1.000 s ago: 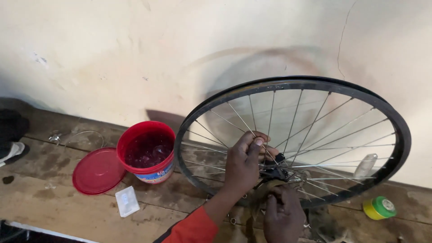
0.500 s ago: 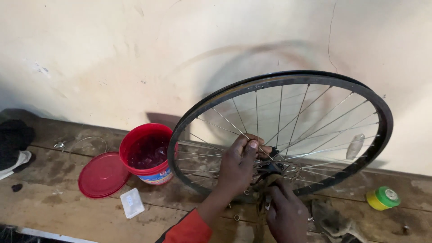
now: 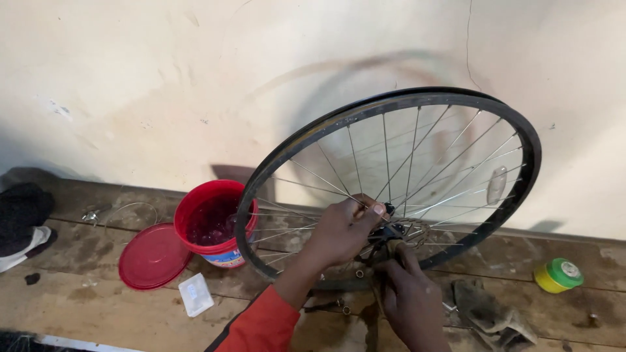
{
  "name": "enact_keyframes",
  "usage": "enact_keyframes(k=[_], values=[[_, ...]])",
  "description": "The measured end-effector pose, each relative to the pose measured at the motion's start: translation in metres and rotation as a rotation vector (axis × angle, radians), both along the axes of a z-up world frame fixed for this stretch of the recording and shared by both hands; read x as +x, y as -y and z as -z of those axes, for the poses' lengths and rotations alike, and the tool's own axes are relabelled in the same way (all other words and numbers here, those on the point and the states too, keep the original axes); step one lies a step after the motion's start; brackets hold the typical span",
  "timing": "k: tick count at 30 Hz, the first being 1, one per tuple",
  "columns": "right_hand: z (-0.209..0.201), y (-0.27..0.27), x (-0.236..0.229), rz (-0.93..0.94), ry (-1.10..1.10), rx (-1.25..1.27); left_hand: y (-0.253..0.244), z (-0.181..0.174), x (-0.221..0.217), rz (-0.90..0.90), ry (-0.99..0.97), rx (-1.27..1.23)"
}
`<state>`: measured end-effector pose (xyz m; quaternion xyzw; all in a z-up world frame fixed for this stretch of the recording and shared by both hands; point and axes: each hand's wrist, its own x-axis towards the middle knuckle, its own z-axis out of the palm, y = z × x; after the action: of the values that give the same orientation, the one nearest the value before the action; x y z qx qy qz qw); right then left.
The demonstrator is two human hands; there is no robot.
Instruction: The person cleans the hub and disc brake rotor of a bicycle wheel using a cloth and a red liquid from a bucket. They wipe the components thoroughly, dip the cloth into the liquid, and use a wrench to manipulate parts of the hub while cleaning.
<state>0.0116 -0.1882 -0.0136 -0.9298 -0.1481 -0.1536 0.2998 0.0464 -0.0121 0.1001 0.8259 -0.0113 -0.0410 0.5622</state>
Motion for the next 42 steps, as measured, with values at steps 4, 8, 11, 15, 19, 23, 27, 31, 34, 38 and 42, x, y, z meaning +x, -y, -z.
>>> enact_keyframes(k=[4,8,11,15,19,23,27,31,34,38,42], values=[[0.0,-0.007,0.001,-0.028,-0.267,0.672,0.0,-0.01,-0.005,0.019,-0.092,0.013],[0.047,0.008,0.006,-0.079,-0.732,1.662,-0.003,-0.004,-0.005,0.038,-0.044,-0.052],[0.037,-0.002,0.003,-0.214,-0.632,1.562,-0.004,-0.005,-0.004,0.068,-0.029,-0.044],[-0.009,-0.006,-0.006,0.006,-0.22,0.142,-0.003,-0.008,-0.007,0.078,-0.017,0.013],[-0.019,-0.002,-0.005,-0.12,-0.167,0.272,0.002,-0.014,-0.012,0.077,-0.078,-0.055],[0.017,0.021,0.005,-0.273,-0.519,1.202,0.003,-0.005,-0.012,0.034,0.015,0.006],[0.056,0.024,0.006,-0.392,-0.67,1.569,0.005,-0.006,-0.011,0.042,-0.018,-0.005],[0.0,-0.005,-0.007,0.078,-0.364,0.213,0.005,-0.016,-0.013,0.107,-0.037,-0.01],[-0.018,-0.008,-0.014,0.034,-0.27,-0.009,0.005,-0.015,-0.013,0.147,0.003,0.042],[-0.014,0.003,-0.011,-0.028,-0.546,0.947,0.006,-0.009,-0.014,0.142,-0.049,0.039],[0.02,0.034,-0.006,-0.594,-0.667,1.964,0.009,0.008,-0.013,0.153,0.139,-0.133]])
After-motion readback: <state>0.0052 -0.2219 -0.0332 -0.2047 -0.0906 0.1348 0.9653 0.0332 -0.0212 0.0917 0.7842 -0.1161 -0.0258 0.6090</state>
